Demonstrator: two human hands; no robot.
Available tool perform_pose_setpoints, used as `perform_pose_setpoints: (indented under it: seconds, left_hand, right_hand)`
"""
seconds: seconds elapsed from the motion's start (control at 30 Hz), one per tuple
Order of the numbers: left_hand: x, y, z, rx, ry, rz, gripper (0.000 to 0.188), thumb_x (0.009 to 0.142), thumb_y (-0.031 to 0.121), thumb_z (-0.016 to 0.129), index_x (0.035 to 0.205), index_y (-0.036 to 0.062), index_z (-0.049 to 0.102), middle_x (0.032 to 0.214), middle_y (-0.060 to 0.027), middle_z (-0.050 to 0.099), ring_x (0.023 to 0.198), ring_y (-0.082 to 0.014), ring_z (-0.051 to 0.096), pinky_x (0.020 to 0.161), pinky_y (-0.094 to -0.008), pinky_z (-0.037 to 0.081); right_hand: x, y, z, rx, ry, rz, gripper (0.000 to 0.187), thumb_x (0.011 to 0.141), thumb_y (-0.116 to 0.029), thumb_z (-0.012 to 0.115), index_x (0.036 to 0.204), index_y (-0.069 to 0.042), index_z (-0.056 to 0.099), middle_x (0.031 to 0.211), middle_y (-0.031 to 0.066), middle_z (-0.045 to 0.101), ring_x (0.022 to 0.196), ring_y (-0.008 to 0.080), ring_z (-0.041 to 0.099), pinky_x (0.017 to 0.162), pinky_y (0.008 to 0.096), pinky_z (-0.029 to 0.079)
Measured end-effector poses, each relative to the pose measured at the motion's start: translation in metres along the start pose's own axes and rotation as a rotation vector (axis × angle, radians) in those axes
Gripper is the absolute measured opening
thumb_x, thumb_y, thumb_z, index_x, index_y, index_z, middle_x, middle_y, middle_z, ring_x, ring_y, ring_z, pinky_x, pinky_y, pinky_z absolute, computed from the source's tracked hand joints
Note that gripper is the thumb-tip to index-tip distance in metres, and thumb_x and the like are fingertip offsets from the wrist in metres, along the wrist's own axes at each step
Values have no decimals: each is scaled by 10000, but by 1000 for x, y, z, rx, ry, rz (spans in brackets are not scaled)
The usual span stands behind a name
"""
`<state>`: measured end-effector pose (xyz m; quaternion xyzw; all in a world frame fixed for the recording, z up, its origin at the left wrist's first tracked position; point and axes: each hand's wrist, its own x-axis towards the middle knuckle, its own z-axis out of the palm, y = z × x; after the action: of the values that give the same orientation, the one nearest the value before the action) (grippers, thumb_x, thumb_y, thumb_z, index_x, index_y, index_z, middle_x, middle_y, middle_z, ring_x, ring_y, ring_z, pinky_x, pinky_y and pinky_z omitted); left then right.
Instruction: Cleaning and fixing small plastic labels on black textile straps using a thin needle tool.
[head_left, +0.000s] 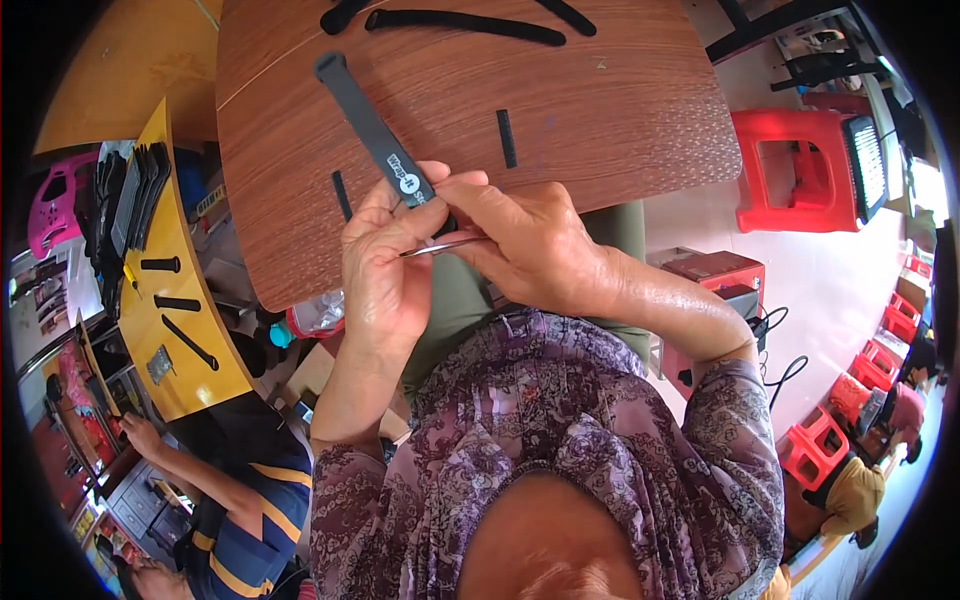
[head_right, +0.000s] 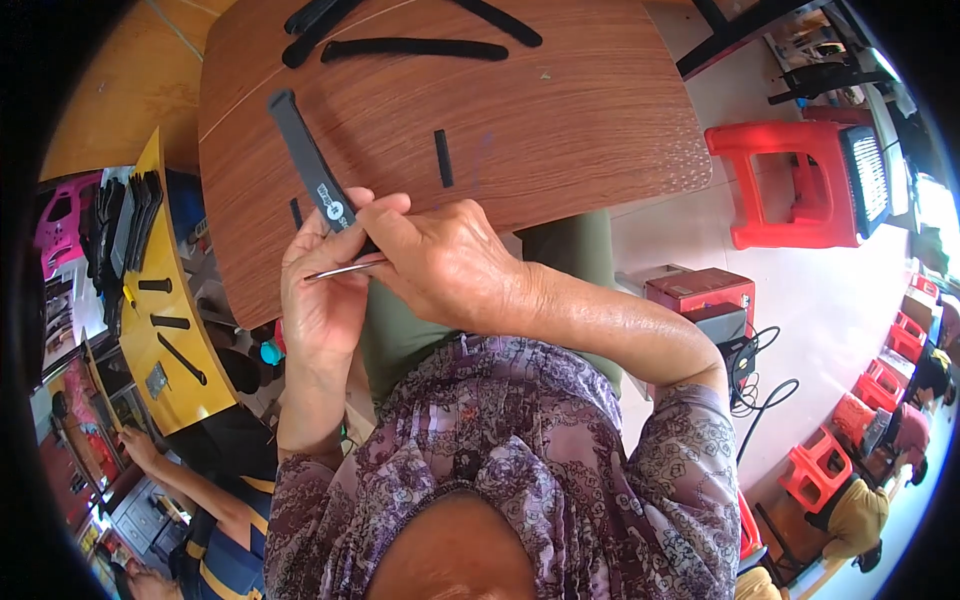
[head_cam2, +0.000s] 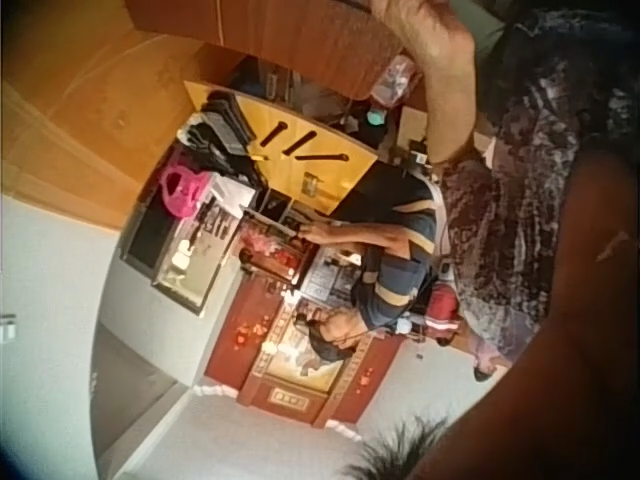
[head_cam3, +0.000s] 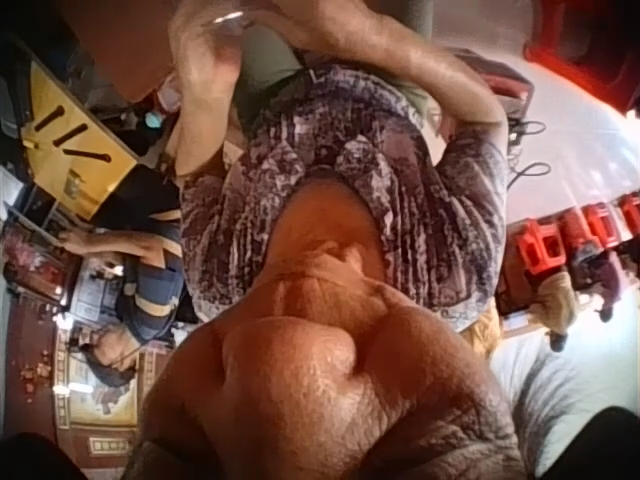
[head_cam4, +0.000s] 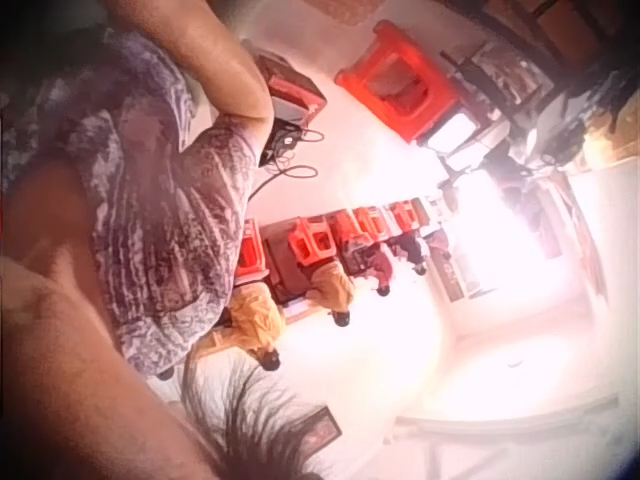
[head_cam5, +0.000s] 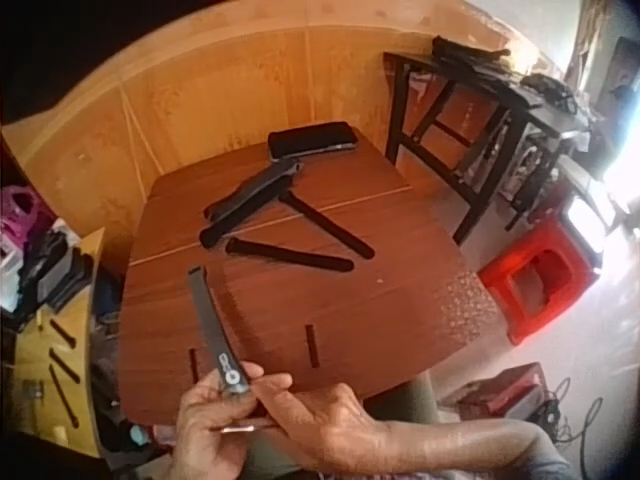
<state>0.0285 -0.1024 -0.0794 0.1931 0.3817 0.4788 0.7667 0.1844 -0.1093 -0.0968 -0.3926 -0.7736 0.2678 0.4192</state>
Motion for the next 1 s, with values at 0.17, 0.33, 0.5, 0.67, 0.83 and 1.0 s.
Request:
perform_pose_setpoints:
  seconds: [0.17,0.33,0.5,0.67,0.83,1.0]
  left_hand:
    - [-6,4,4,-102,-13,-132,256,873,-2,520,1124,-46,533,1099,-215,604,927,-213,622,847,-324,508]
    - [-2,-6,-18,-161,-131,-63,242,909,106,534,1096,-46,554,1015,-174,628,898,-216,632,767,-349,530]
    - [2,-9,-21,-69,-72,-4,240,907,154,549,1055,-35,571,924,-162,646,809,-224,647,674,-317,526]
    - [0,-7,-15,-50,-58,-17,220,908,158,552,1026,-26,577,907,-202,653,749,-237,660,613,-306,518]
    - [1,-2,-17,55,25,83,199,911,128,543,1040,-24,552,910,-228,651,739,-244,665,580,-304,502]
    - [0,-1,-13,65,34,101,195,893,114,569,1032,-22,550,872,-207,655,705,-249,661,576,-302,504]
  right_hand:
    - [-15,12,7,-57,37,-54,317,729,-49,679,996,36,532,626,105,592,540,289,608,435,365,461]
    - [-11,2,-7,174,-10,190,296,789,-106,662,1035,19,556,692,120,630,613,282,640,490,344,490]
    - [-6,-4,-24,563,-97,446,258,873,-134,574,1091,4,586,796,139,658,768,295,652,643,353,513]
    - [-14,-4,-23,358,-81,308,311,874,-108,567,1165,1,550,808,145,657,721,305,653,603,348,512]
    - [-20,-9,-31,320,-106,434,384,913,-62,497,1296,-40,477,1032,123,647,763,152,608,712,279,502]
    - [-18,-8,-26,352,-112,317,517,814,102,466,1307,-54,475,961,115,644,595,121,485,619,261,485]
